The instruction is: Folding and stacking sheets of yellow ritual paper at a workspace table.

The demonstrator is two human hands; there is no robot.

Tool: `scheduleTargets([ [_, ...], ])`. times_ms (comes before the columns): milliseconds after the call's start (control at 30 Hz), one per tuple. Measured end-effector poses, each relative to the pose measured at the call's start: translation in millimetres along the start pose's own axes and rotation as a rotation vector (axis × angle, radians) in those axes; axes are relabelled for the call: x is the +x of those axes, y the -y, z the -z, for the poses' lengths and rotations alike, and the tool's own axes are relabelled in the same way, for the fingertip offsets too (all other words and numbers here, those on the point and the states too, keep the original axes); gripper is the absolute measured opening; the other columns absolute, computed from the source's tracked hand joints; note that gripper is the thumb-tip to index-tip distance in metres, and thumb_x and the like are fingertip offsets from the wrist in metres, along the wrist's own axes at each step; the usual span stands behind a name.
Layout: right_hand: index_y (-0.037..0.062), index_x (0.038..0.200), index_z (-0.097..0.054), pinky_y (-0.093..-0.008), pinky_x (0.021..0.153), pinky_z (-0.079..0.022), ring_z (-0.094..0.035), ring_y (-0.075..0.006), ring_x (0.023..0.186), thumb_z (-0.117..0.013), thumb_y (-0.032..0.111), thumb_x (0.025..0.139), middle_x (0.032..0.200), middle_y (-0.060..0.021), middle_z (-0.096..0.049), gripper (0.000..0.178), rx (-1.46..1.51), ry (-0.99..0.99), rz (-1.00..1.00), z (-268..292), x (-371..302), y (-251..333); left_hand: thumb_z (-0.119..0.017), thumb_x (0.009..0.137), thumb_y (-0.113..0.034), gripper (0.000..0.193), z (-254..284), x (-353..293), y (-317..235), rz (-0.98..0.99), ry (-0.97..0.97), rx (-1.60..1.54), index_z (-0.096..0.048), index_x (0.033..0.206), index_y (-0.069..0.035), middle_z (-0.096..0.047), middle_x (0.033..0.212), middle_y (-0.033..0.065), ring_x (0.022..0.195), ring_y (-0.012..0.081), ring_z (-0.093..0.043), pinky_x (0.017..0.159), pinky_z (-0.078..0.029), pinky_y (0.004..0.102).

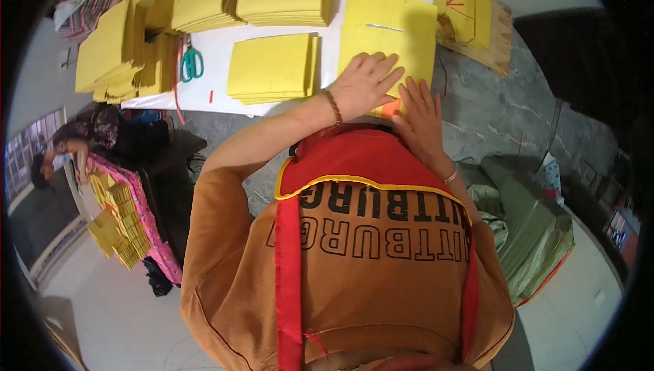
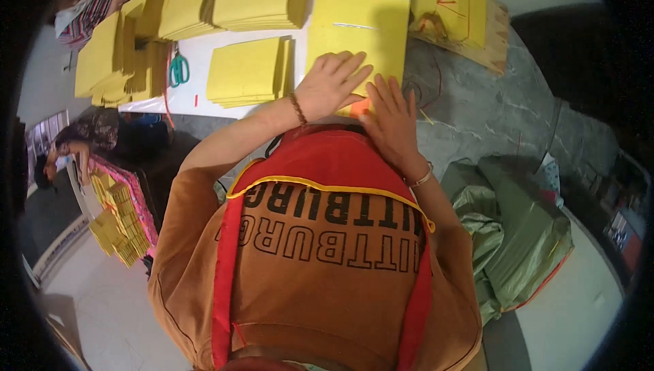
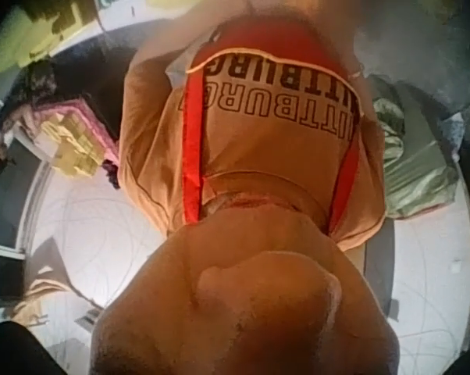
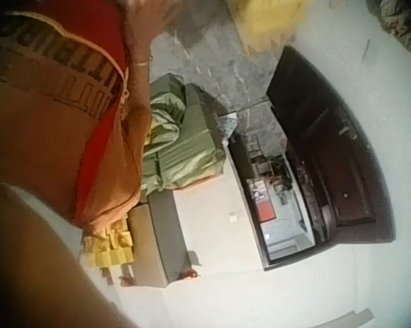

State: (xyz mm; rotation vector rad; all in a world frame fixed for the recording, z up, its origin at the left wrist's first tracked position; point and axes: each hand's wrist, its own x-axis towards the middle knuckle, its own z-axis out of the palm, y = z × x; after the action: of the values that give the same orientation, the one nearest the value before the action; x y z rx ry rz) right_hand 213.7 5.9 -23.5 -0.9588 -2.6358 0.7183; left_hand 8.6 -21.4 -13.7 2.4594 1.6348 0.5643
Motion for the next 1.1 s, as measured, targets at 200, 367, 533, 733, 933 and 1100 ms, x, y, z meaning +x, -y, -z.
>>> scheduleTargets([
  [200,0.0028,0.133,-0.041,-0.0347,0.105,-0.026,-0.037,-0.025,0.128,-0.041,0.025,0.096,0.138,-0.0158,-0.039,0.044,0.827,-0.095,-0.265,20,7,-7,-0.058,0.075,-0.023,0.054,-9,7,-23,-0.023,-0.061,0.446,-0.049,0.121,0.003,-0.054,0.114,0.0227,0.1,0.0324,-0.052,0.08,-0.045,0.036],
  [367,-0.0018,0.132,-0.04,-0.0323,0.104,-0.029,-0.041,-0.0208,0.125,-0.033,0.02,0.099,0.134,-0.0133,-0.044,0.04,0.926,-0.251,-0.312,34,22,-7,-0.06,0.071,-0.017,0.05,7,9,-16,0.124,0.017,0.178,-0.052,0.117,0.002,-0.056,0.114,0.0177,0.1,0.0265,-0.055,0.078,-0.046,0.033],
  [533,-0.0013,0.13,-0.043,-0.036,0.103,-0.032,-0.045,-0.0228,0.121,-0.03,0.028,0.099,0.13,-0.0147,-0.048,0.044,0.784,-0.436,-0.252,40,20,-6,-0.066,0.064,-0.013,0.057,77,-43,8,0.133,-0.348,0.238,-0.055,0.119,-0.007,-0.06,0.112,0.0086,0.1,0.0223,-0.057,0.08,-0.045,0.0352],
  [733,-0.0033,0.122,-0.051,-0.033,0.101,-0.033,-0.048,-0.0212,0.116,-0.034,0.022,0.098,0.122,-0.014,-0.055,0.039,0.815,-0.292,-0.279,26,15,-10,-0.059,0.069,-0.006,0.055,80,-131,73,0.305,-0.134,0.418,-0.053,0.124,-0.012,-0.057,0.12,0.0046,0.105,0.0224,-0.054,0.086,-0.041,0.036],
  [933,-0.002,0.113,-0.057,-0.0315,0.097,-0.035,-0.051,-0.0197,0.111,-0.04,0.017,0.096,0.115,-0.0116,-0.059,0.031,0.704,-0.195,-0.231,21,17,-7,-0.056,0.071,-0.002,0.06,58,-150,76,0.391,0.028,0.226,-0.046,0.129,-0.011,-0.047,0.132,0.0077,0.119,0.0266,-0.044,0.096,-0.036,0.0413],
  [1100,0.0022,0.11,-0.06,-0.0354,0.097,-0.036,-0.051,-0.0244,0.112,-0.047,0.013,0.092,0.114,-0.0116,-0.059,0.025,0.585,-0.207,-0.163,16,16,-8,-0.063,0.068,-0.008,0.071,23,-160,64,0.496,0.027,0.358,-0.038,0.135,-0.012,-0.036,0.139,0.0085,0.126,0.0272,-0.034,0.105,-0.025,0.0434],
])
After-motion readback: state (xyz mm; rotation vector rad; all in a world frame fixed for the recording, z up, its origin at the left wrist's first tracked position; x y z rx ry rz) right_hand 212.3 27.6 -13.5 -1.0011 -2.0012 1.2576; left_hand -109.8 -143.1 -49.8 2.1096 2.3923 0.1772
